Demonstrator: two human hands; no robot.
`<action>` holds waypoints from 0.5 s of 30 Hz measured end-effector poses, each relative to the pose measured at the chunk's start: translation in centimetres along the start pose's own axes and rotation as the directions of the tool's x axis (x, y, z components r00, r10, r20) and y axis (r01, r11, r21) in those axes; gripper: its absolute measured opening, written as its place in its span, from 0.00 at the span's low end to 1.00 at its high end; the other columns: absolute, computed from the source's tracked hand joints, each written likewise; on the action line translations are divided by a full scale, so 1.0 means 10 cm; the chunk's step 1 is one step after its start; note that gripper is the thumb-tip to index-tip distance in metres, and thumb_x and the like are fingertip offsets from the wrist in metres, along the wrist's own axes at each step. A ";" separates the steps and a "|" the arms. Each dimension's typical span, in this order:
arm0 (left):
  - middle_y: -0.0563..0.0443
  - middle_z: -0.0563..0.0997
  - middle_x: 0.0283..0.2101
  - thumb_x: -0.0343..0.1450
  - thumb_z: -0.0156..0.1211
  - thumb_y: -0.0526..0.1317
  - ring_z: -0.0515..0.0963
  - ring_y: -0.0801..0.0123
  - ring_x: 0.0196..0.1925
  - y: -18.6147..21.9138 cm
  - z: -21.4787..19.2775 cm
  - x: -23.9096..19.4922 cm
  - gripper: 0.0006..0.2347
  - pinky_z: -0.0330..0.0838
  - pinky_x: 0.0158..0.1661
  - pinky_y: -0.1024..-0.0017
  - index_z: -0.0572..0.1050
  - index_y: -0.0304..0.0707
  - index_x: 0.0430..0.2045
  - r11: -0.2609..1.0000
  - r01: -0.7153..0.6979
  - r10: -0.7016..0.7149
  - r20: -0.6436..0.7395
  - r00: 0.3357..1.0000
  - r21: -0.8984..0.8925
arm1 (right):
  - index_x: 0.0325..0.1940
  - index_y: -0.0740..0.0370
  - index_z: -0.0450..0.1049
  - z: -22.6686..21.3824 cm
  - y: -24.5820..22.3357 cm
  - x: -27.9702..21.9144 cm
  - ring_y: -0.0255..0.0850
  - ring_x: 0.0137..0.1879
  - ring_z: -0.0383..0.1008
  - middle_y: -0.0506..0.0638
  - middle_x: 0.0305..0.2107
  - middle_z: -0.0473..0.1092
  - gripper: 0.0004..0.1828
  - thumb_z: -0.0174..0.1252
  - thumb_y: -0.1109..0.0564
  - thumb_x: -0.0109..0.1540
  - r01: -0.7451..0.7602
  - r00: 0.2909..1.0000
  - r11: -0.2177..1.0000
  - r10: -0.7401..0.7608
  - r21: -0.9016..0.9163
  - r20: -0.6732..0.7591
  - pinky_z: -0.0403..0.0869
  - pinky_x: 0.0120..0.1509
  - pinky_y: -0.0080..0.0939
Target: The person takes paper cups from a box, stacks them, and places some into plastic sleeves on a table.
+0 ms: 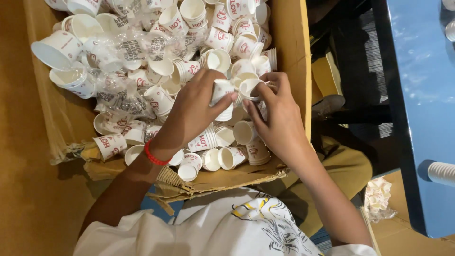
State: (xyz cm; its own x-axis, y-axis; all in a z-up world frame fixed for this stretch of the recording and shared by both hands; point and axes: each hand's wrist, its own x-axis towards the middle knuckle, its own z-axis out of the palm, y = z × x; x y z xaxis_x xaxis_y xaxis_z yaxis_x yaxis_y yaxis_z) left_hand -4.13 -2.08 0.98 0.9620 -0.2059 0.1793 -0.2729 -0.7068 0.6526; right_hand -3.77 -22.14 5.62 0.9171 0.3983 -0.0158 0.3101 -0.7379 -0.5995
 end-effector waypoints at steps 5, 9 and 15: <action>0.44 0.73 0.50 0.79 0.59 0.43 0.77 0.63 0.45 0.09 -0.03 0.03 0.16 0.75 0.46 0.68 0.69 0.31 0.56 0.884 -0.043 -0.020 -0.128 0.992 -0.466 | 0.44 0.70 0.72 -0.05 0.06 -0.07 0.58 0.61 0.70 0.63 0.55 0.63 0.11 0.64 0.59 0.67 0.210 0.947 0.978 -0.202 0.005 -0.250 0.71 0.63 0.51; 0.46 0.71 0.55 0.80 0.56 0.42 0.76 0.65 0.49 0.12 -0.06 0.03 0.16 0.75 0.49 0.70 0.67 0.32 0.60 0.815 -0.076 -0.027 -0.169 0.985 -0.575 | 0.50 0.70 0.73 -0.09 0.04 -0.10 0.54 0.62 0.68 0.64 0.58 0.61 0.13 0.63 0.60 0.64 0.193 0.957 0.964 -0.143 0.185 -0.253 0.73 0.59 0.46; 0.45 0.69 0.59 0.82 0.58 0.41 0.73 0.66 0.63 0.12 -0.08 -0.01 0.16 0.70 0.64 0.70 0.66 0.34 0.62 0.950 -0.285 0.200 -0.453 0.869 -0.128 | 0.50 0.68 0.65 -0.08 0.03 -0.13 0.47 0.60 0.71 0.60 0.56 0.66 0.23 0.70 0.61 0.58 0.192 0.942 0.944 -0.100 0.269 -0.321 0.76 0.65 0.41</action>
State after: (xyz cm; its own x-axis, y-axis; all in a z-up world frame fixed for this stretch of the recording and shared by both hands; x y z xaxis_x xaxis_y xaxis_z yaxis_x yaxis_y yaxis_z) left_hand -4.51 -2.39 2.31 0.7846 -0.0131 0.6199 -0.5327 -0.5256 0.6633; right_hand -4.64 -23.31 6.06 0.9131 0.2742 0.3017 0.4012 -0.4737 -0.7840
